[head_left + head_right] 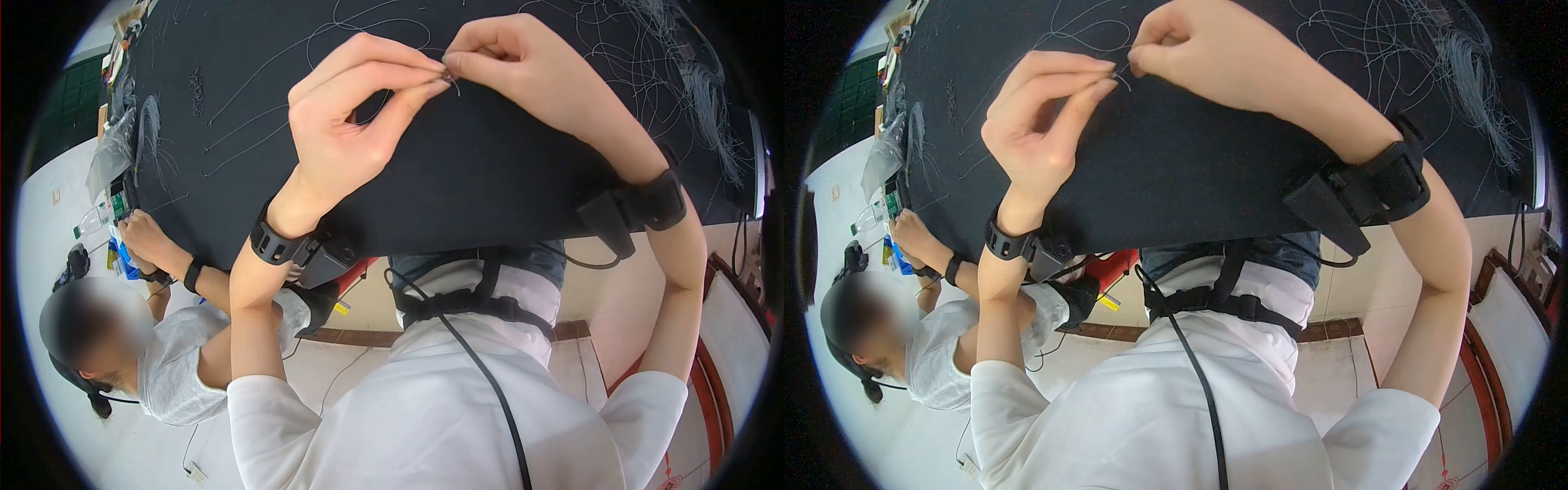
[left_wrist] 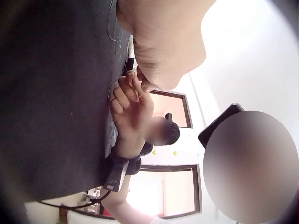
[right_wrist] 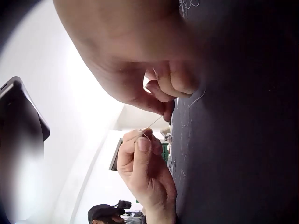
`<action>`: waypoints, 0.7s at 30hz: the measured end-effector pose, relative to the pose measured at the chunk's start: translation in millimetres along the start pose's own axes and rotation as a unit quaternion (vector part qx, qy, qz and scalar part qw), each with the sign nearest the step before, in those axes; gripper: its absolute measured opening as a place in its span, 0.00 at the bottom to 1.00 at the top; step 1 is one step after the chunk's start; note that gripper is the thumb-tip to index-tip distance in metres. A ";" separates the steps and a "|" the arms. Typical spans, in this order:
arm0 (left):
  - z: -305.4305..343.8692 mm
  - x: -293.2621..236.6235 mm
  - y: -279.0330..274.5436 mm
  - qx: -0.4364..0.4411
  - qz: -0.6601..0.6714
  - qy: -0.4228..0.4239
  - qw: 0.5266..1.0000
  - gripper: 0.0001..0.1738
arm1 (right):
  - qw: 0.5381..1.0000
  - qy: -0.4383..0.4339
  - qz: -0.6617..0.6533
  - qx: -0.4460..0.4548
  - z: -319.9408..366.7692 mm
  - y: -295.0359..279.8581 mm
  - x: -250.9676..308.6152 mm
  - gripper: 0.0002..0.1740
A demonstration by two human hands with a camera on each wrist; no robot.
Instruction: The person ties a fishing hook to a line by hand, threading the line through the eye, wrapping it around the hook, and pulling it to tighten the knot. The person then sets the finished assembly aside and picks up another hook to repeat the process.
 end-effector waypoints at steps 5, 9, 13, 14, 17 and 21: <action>0.3 9.0 -5.5 -0.039 -0.017 -0.020 0.999 0.07 | 0.996 -0.052 0.066 0.004 6.8 13.8 6.6 0.09; 1.3 15.6 -5.5 -0.049 -0.023 -0.041 0.998 0.07 | 0.997 -0.048 0.061 0.029 11.7 19.0 10.8 0.09; 0.4 13.7 -2.0 -0.026 -0.056 -0.018 0.998 0.07 | 0.996 -0.045 0.062 0.043 13.7 15.5 20.1 0.09; -0.2 11.5 -1.2 -0.018 -0.064 -0.011 0.998 0.06 | 0.997 -0.054 0.051 0.033 13.9 14.3 21.5 0.09; -0.7 7.1 0.9 -0.002 -0.060 -0.020 0.998 0.06 | 0.997 -0.062 0.021 0.035 14.6 9.0 28.4 0.08; 0.8 16.4 -1.5 -0.017 -0.019 -0.037 0.999 0.06 | 0.995 -0.097 0.018 0.003 8.3 -3.1 22.2 0.08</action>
Point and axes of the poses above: each hand's wrist, its own z-axis away from the middle knuckle, its own y-axis out of the palm, x = y × z, the point moved 6 cm from there along -z, towards the middle knuckle, and after that the axes turned 3 degrees about -x, right-handed, at the moved point
